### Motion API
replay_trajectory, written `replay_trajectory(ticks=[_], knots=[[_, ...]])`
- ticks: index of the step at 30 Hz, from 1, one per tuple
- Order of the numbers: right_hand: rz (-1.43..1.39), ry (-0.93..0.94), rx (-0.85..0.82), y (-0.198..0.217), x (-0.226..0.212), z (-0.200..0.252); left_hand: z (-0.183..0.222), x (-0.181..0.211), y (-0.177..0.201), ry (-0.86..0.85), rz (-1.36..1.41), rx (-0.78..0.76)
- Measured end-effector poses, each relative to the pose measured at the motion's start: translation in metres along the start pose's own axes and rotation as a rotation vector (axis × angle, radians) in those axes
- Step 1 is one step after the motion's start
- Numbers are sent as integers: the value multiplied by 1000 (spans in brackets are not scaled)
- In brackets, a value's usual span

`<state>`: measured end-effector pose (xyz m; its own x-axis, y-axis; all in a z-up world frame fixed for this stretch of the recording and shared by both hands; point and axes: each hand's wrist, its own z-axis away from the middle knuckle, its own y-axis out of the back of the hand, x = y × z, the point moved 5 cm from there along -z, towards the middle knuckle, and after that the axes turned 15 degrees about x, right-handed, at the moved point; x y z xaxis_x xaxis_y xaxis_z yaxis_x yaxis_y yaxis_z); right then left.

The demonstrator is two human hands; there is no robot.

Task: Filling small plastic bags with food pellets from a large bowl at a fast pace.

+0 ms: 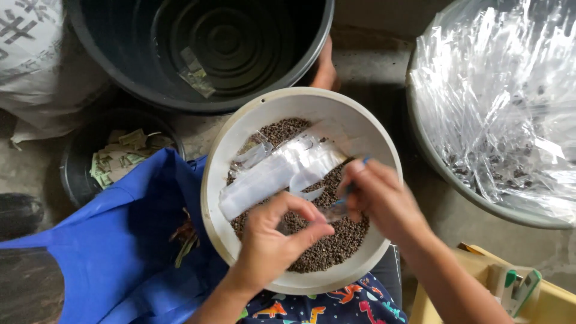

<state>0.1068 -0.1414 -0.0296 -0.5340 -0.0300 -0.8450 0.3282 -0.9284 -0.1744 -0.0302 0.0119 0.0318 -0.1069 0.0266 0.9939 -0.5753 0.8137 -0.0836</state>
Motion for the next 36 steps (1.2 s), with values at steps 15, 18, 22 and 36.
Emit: replay_trajectory(ticks=[15, 18, 22, 36], knots=[[603, 821, -295, -48, -13, 38, -38, 83, -15, -264, 22, 177], [545, 712, -240, -42, 11, 14, -40, 100, -13, -298, 24, 97], [448, 707, -149, -18, -34, 37, -38, 48, -35, -263, -59, -142], [531, 1078, -342, -32, -19, 66, -57, -13, -22, -413, -389, 122]])
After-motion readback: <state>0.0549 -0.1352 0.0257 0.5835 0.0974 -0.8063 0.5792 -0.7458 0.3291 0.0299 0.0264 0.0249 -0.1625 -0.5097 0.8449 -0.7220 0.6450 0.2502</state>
